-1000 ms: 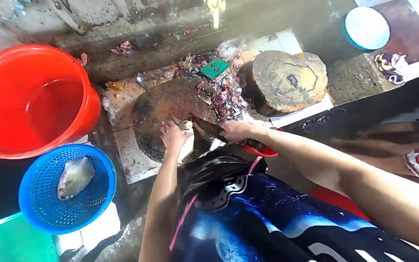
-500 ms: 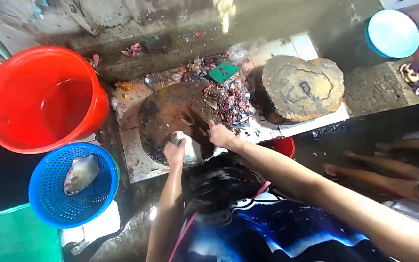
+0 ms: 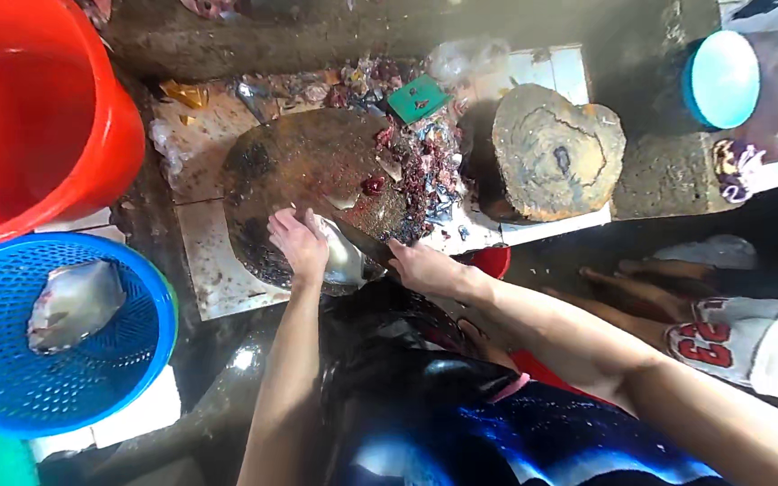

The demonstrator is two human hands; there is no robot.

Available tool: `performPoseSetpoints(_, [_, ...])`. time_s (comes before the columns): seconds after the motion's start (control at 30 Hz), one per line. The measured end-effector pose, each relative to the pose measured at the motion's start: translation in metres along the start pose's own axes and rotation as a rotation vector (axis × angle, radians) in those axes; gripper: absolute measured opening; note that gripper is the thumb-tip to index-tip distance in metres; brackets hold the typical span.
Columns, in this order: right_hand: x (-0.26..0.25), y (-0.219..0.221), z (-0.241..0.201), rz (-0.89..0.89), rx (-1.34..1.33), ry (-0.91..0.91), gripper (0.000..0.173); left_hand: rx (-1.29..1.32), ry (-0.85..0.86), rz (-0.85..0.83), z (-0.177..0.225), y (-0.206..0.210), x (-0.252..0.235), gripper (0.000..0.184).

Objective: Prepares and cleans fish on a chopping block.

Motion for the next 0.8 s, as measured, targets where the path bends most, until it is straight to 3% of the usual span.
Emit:
performPoseSetpoints(0.1, [-0.006,-0.003,-0.011,-0.055,0.010,0.035,0.033,-0.151,-0.152,0.059,0.008,0.006,0.005,0.051])
performPoseSetpoints(0.27, [-0.055,0.018,-0.022,0.134,-0.125,0.033,0.040,-0.162,-0.137,0.031,0.006,0.011,0.008,0.046])
performPoseSetpoints(0.37, [-0.060,0.026,-0.009,0.192,-0.208,-0.041,0.042,-0.157,-0.129,0.075,0.007,0.009,0.005,0.046])
performPoseSetpoints(0.43, [-0.040,0.021,0.005,0.132,-0.197,-0.086,0.040,-0.162,-0.120,0.095,0.003,0.010,0.009,0.049])
performPoseSetpoints(0.6, [-0.003,-0.021,0.047,-0.304,-0.052,-0.193,0.040,-0.165,-0.020,0.113,0.004,0.012,0.003,0.051])
performPoseSetpoints(0.7, [-0.016,-0.039,0.065,-0.325,0.007,-0.315,0.039,-0.154,0.029,0.061,0.011,0.011,0.002,0.054])
performPoseSetpoints(0.8, [-0.037,-0.038,0.075,-0.183,-0.053,-0.516,0.026,-0.072,0.073,-0.029,0.007,0.001,-0.003,0.062])
Point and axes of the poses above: each hand's wrist, its own x-axis away from the middle knuckle, its own y-axis out of the palm, z = x × y, the point moved 1 cm from there along -x, towards the middle knuckle, and after that the axes turned 5 degrees about x, right-handed, at the moved point
